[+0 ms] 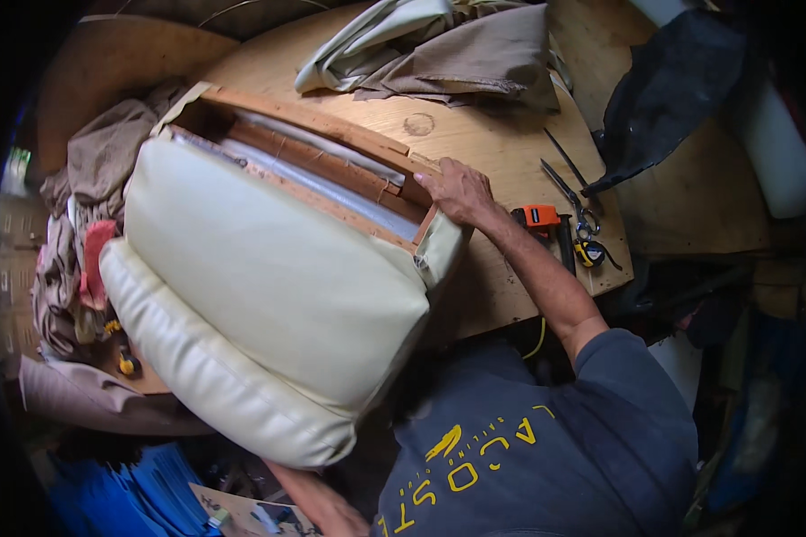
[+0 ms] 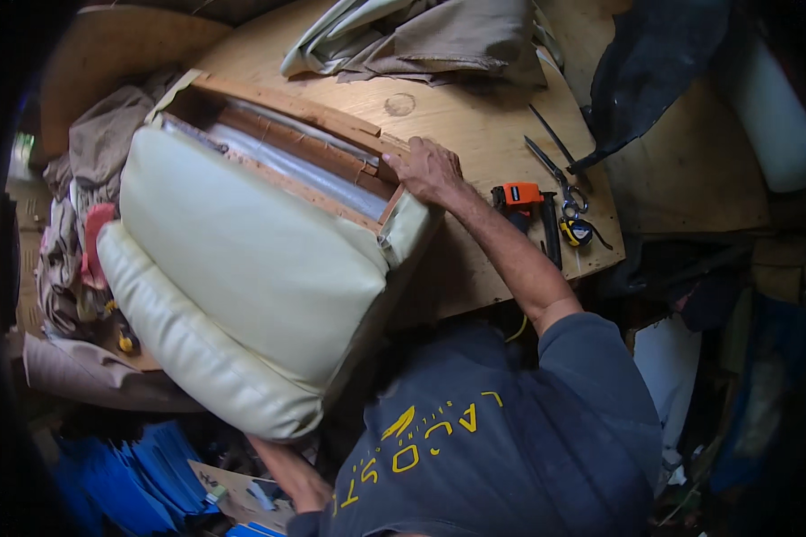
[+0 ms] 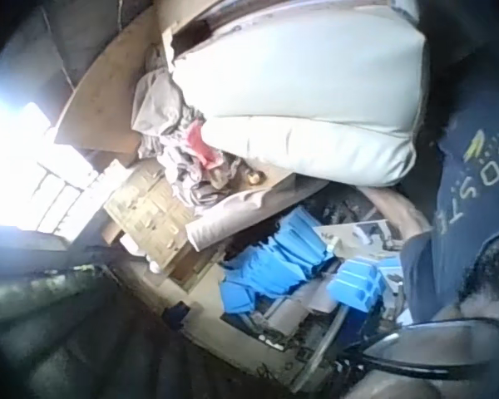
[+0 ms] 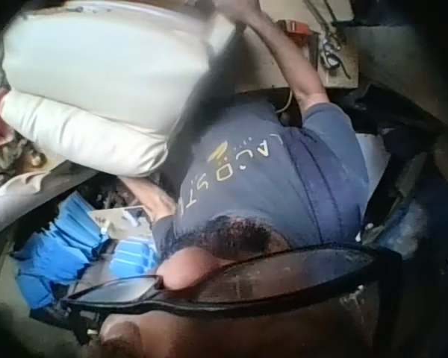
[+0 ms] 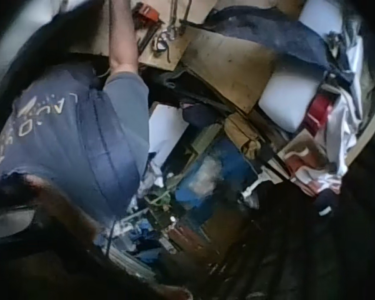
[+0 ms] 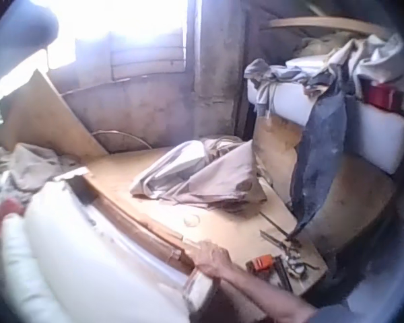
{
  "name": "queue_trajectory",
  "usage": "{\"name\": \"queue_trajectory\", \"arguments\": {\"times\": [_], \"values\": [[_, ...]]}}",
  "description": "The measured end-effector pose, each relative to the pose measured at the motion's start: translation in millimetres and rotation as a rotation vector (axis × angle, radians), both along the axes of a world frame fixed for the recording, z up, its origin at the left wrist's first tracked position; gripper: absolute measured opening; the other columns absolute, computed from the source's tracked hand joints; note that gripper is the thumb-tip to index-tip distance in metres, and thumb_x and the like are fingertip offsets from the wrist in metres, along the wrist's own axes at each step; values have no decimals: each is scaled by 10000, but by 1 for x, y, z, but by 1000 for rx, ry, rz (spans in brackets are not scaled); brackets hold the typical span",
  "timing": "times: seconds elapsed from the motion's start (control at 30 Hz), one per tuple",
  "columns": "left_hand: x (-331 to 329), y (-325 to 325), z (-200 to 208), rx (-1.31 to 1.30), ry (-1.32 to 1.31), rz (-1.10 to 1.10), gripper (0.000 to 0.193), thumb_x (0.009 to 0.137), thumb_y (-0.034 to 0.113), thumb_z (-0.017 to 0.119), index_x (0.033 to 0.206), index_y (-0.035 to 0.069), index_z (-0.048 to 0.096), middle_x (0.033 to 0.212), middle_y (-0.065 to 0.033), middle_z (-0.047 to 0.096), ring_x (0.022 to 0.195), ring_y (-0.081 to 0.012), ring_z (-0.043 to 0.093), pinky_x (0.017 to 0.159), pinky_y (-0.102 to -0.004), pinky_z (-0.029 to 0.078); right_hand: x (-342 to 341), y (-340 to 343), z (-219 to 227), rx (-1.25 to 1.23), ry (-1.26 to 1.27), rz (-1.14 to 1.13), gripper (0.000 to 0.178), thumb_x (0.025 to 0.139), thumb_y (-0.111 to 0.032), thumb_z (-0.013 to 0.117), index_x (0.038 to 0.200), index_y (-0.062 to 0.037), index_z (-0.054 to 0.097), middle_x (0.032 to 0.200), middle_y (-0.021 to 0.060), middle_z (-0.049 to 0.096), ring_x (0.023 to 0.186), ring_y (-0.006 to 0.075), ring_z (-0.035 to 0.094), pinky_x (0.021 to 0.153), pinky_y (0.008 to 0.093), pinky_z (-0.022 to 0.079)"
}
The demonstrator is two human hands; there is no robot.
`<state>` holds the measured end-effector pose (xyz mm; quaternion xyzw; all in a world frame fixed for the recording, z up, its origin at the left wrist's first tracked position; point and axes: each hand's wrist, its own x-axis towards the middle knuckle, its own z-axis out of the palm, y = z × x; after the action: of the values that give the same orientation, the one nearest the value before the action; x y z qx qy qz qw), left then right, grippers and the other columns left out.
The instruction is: The person is upholstering a chair by attaching a light-colored fabric cover to a wooden frame. They pull and smooth the fabric over the frame, then use an orange pneumatic staple gun to secure the material to the wood. The person repeatedly adjusts the fabric tension and staples different sections of the chair frame.
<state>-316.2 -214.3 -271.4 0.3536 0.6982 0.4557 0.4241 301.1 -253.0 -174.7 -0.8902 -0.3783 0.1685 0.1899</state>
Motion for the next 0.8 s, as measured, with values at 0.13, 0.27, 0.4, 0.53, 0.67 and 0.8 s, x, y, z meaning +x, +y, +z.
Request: {"name": "queue_trajectory", "arguments": {"times": [0.13,0.27,0.4,0.53,0.67,0.8], "values": [[0,93,13,195,-122,-184,622,1139,444,364,1529,-35,437,1542,-177,501,1362,-305,524,1175,-423,392,-16,20,28,318,-509,419,648,1029,-505,580,1417,12,529,1518,290,450,1429,450,418,1189,525,354],[-29,129,41,277,-320,-284,631,1140,456,359,1535,-30,436,1544,-173,502,1358,-302,528,1172,-419,398,-125,56,173,910,-217,888,633,1008,-536,616,1474,-113,548,1554,214,461,1466,414,408,1230,514,319],[12,103,91,60,-652,-343,639,1144,462,350,1571,-11,402,1582,-148,476,1406,-274,498,1200,-393,371,-147,62,100,674,-399,1199,684,1037,-636,476,1522,-156,515,1654,201,355,1544,413,292,1261,581,232],[55,49,148,317,-269,-137,636,1145,433,373,1600,-10,362,1642,-156,405,1506,-262,397,1256,-377,285,-114,50,21,420,-111,1195,738,1070,-651,342,1654,-200,320,1738,189,164,1616,385,76,1306,542,40],[119,34,203,491,337,-442,541,1124,297,460,1536,-53,453,1604,-185,458,1495,-278,410,1247,-377,286,-118,41,9,418,-69,1191,731,1071,-654,350,1668,-237,280,1756,136,120,1625,346,48,1309,531,35],[247,34,215,696,966,-943,497,1064,212,543,1526,33,502,1583,-201,477,1513,-343,376,1271,-444,238,-108,42,6,453,-54,1189,727,1072,-640,356,1657,-211,300,1752,161,120,1620,363,79,1305,548,58]]}}
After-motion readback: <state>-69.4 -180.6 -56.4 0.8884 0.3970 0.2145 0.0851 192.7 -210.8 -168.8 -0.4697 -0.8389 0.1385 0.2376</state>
